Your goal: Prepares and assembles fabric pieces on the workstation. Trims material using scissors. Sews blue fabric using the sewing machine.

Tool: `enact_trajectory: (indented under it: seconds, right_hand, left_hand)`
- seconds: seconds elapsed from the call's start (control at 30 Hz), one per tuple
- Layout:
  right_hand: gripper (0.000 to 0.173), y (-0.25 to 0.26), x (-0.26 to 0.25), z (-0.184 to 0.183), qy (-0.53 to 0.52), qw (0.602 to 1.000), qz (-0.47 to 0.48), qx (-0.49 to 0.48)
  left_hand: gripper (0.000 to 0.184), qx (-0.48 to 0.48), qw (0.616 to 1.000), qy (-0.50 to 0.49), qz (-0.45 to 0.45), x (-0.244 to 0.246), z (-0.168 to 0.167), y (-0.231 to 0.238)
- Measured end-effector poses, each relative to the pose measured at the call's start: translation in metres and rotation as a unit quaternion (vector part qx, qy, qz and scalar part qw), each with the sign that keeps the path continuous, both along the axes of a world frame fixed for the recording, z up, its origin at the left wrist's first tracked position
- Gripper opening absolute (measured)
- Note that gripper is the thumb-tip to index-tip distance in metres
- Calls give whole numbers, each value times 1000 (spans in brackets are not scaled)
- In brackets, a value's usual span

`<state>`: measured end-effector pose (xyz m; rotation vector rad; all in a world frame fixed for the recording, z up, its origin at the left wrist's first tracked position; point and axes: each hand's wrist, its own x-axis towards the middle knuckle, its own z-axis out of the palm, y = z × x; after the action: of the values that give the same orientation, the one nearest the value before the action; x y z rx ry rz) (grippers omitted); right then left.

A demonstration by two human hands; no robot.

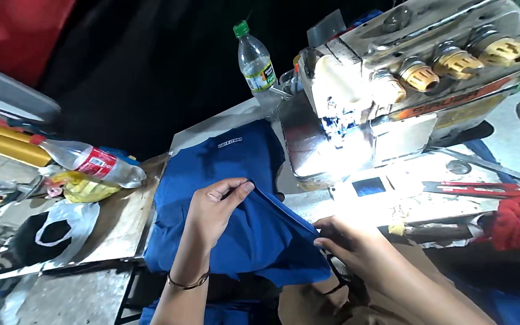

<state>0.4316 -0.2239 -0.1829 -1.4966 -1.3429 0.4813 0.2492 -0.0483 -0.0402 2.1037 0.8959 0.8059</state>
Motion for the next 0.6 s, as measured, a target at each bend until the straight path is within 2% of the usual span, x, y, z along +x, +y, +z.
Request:
enact_trajectory:
  seconds: [0.17,0.27,0.47,0.6]
  right_hand:
    - [18,-3,3,8,37,999,19,-8]
    - [18,-5,5,17,83,995,24,-49]
    - [16,-2,8,25,78,994,17,-68]
    - [19,2,8,22,73,995,17,-59]
  left_hand:
    - [9,35,999,-12,-6,-1,-7,4]
    - [12,58,998,-35,-11,-1,-10,5]
    - [13,29,995,-95,3,-4,-9,1]
    - [15,39,997,-60,30,-13,-5,-4]
